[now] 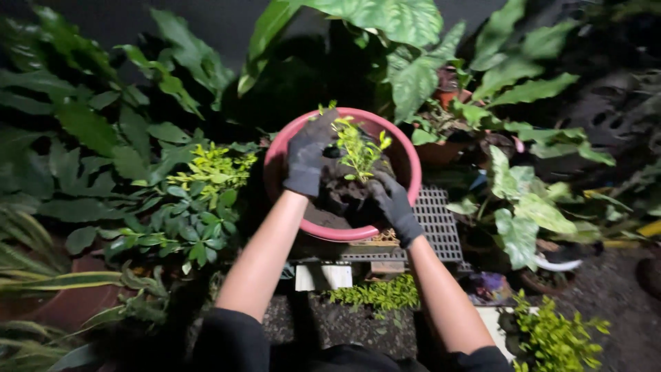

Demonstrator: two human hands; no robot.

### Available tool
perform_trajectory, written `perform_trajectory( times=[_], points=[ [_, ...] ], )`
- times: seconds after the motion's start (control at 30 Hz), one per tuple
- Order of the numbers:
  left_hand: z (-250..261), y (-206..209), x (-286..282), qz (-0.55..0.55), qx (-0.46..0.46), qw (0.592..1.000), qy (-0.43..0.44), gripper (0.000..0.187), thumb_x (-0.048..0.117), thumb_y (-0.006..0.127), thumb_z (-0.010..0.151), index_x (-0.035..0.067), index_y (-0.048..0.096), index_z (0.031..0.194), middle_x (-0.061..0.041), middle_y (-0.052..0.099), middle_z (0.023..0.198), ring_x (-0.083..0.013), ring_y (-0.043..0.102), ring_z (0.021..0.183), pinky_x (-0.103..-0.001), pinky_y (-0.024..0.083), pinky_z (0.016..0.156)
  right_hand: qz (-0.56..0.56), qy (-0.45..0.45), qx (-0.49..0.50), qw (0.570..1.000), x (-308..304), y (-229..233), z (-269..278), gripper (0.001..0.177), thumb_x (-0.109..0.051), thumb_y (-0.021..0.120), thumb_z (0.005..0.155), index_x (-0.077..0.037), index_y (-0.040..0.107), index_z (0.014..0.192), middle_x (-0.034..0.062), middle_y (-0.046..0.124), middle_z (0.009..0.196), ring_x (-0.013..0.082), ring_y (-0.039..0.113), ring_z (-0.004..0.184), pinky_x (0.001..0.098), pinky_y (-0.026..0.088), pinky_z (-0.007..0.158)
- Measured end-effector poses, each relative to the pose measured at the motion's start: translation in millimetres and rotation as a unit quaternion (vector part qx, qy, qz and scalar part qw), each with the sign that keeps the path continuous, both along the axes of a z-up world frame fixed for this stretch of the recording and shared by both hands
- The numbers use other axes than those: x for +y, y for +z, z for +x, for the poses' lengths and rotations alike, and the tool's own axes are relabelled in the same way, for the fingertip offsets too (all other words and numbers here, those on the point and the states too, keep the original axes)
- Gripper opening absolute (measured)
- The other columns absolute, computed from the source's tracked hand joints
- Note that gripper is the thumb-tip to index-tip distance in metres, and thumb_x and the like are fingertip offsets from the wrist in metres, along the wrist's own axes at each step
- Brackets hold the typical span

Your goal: Planting a small green plant into a red pot filled with soil and a liner.

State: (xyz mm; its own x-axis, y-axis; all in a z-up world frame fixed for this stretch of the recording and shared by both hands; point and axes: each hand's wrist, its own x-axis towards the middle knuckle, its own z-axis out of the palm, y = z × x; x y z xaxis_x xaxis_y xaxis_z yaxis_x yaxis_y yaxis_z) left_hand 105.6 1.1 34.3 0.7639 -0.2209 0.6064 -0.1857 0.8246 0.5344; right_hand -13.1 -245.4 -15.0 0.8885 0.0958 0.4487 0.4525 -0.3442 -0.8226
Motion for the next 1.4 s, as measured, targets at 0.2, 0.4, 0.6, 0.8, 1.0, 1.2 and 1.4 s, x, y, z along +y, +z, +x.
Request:
perform_trajectory(
  times=[0.2, 0.4, 0.6, 0.8, 1.0, 1.2, 1.4],
  points=[
    [-62.3, 38.7, -49.9, 0.313, 0.089, 0.912, 0.25, 0.052, 0.017, 0.062, 0.099, 0.003, 0.059, 0.149, -0.016, 0.061, 0.151, -0.0268, 0.064, 0.129, -0.045, 0.052, 0.104, -0.338, -0.068, -0.374, 0.861, -15.9, -49.8, 37.4, 0.012, -0.015, 0.06, 0.105, -0.012, 0.068, 0.114, 0.0042, 0.073, 0.099, 0.02, 0.068, 0.088, 0.0341, 0.053, 0.076],
    [-86.1, -1.1, -39.5, 0.091, 0.041, 0.941, 0.325, 0.076, 0.018, 0.072, 0.088, 0.017, 0.038, 0.156, -0.01, 0.051, 0.152, -0.0241, 0.06, 0.128, -0.036, 0.055, 0.103, 0.184, -0.053, 0.178, 0.965, 3.2, -27.0, 21.5, 0.005, -0.01, 0.068, 0.097, -0.006, 0.066, 0.094, -0.0028, 0.056, 0.068, 0.0087, 0.043, 0.053, 0.0272, 0.034, 0.046],
    [-69.7, -89.7, -46.5, 0.282, 0.054, 0.905, 0.313, 0.059, 0.014, 0.074, 0.08, 0.002, 0.056, 0.134, -0.012, 0.06, 0.126, -0.019, 0.061, 0.107, -0.029, 0.053, 0.087, 0.104, -0.016, 0.077, 0.991, -0.1, -46.4, 33.8, 0.008, -0.006, 0.068, 0.096, -0.005, 0.062, 0.09, -0.0063, 0.054, 0.074, 0.005, 0.045, 0.066, 0.0258, 0.041, 0.056],
    [-69.4, -98.5, -50.9, 0.421, 0.119, 0.859, 0.267, 0.031, 0.013, 0.077, 0.086, 0.0, 0.072, 0.114, -0.007, 0.074, 0.098, -0.0166, 0.065, 0.082, -0.032, 0.054, 0.073, -0.006, 0.034, 0.066, 0.997, -3.9, -44.2, 30.9, 0.007, -0.009, 0.068, 0.097, -0.004, 0.064, 0.094, -0.0046, 0.059, 0.074, 0.0044, 0.049, 0.067, 0.0239, 0.045, 0.059],
    [-28.6, -163.6, -50.1, 0.491, 0.105, 0.762, 0.41, 0.021, 0.017, 0.066, 0.091, 0.003, 0.073, 0.106, -0.01, 0.075, 0.097, -0.0235, 0.067, 0.081, -0.041, 0.054, 0.072, 0.015, -0.016, 0.248, 0.968, -8.3, -64.0, 43.2, 0.026, -0.016, 0.069, 0.108, 0.009, 0.07, 0.099, 0.0058, 0.058, 0.077, 0.0164, 0.049, 0.067, 0.0355, 0.04, 0.059],
    [10.9, -219.5, -0.4, 0.679, -0.199, 0.41, 0.575, 0.017, 0.027, 0.064, 0.096, 0.022, 0.072, 0.111, -0.005, 0.076, 0.112, -0.0289, 0.071, 0.105, -0.055, 0.052, 0.086, 0.096, 0.006, 0.039, 0.995, 4.4, 3.6, 7.3, 0.025, -0.01, 0.062, 0.1, 0.0, 0.067, 0.122, 0.0016, 0.07, 0.106, 0.0075, 0.06, 0.096, 0.0241, 0.05, 0.086],
    [4.7, -282.8, -15.6, 0.676, -0.07, 0.444, 0.584, 0.039, 0.037, 0.071, 0.087, 0.012, 0.064, 0.117, -0.02, 0.065, 0.119, -0.0411, 0.061, 0.107, -0.064, 0.043, 0.09, 0.108, 0.003, 0.025, 0.994, 3.1, -7.9, 11.6, 0.024, -0.005, 0.064, 0.099, 0.001, 0.066, 0.123, 0.004, 0.071, 0.108, 0.0101, 0.062, 0.099, 0.027, 0.051, 0.089]
  ],
)
